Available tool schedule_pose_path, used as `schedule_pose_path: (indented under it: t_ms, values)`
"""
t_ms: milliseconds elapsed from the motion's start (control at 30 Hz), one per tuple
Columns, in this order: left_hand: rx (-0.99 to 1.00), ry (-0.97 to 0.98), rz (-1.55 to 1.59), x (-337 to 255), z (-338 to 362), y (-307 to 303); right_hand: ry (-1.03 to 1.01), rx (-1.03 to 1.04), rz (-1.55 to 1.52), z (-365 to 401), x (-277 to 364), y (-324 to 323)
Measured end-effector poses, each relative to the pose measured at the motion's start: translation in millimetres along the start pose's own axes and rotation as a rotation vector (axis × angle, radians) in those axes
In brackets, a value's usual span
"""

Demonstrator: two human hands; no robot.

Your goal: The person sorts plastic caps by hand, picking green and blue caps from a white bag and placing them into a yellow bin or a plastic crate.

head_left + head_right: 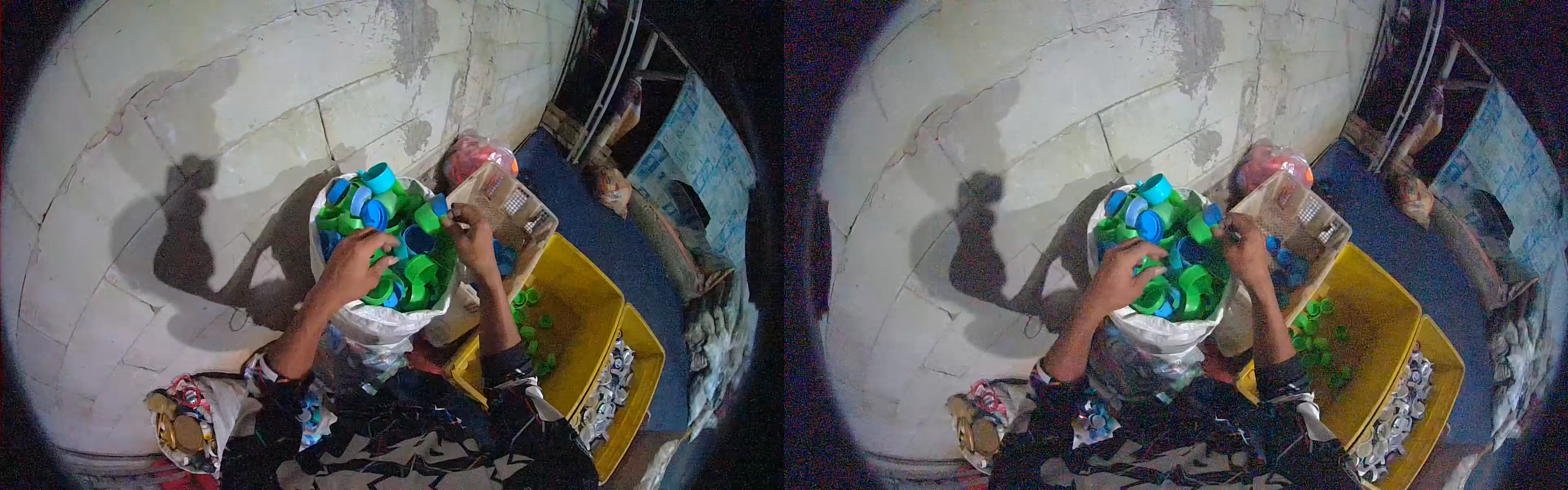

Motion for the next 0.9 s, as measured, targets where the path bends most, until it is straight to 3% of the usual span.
schedule_pose_path:
  t_ms: [100, 233, 367, 400, 600, 800, 900]
  values:
    - [-0.031, 0.041, -0.092, 5.3, -17.8, 17.9, 0.129, 0.056, -0.287, 10.7, 4.1, -9.4]
    - [-0.097, -0.12, 0.229, -0.2, -30.0, 35.3, 0.294, 0.115, -0.604, 27.1, 31.7, -25.6]
    - [-0.022, -0.099, 0.447, -7.2, -36.7, 46.4, 0.31, 0.106, -0.679, 41.3, 35.6, -21.1]
    - [0.04, -0.126, 0.359, -10.2, -38.0, 45.2, 0.356, 0.109, -0.719, 44.8, 41.5, -18.2]
    - [-0.222, -0.075, 0.407, -1.8, -26.3, 42.6, 0.255, 0.099, -0.67, 52.5, 48.9, -8.3]
    - [-0.145, -0.275, 0.595, 8.0, -12.2, 13.2, 0.322, -0.015, -0.8, 51.5, 40.5, -14.1]
    - [-0.266, -0.17, 0.292, 11.0, -5.6, -10.1, 0.339, -0.037, -0.813, 49.9, 34.9, -20.2]
Point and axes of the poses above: each hand's wrist, its own z-axis away from the middle knuckle, its own y-axis out of the palm, x = y × z, the point moved 3 cm from there along -z, towards the middle knuckle, and after that the axes turned 2 degrees about -x, right-handed, at the moved point
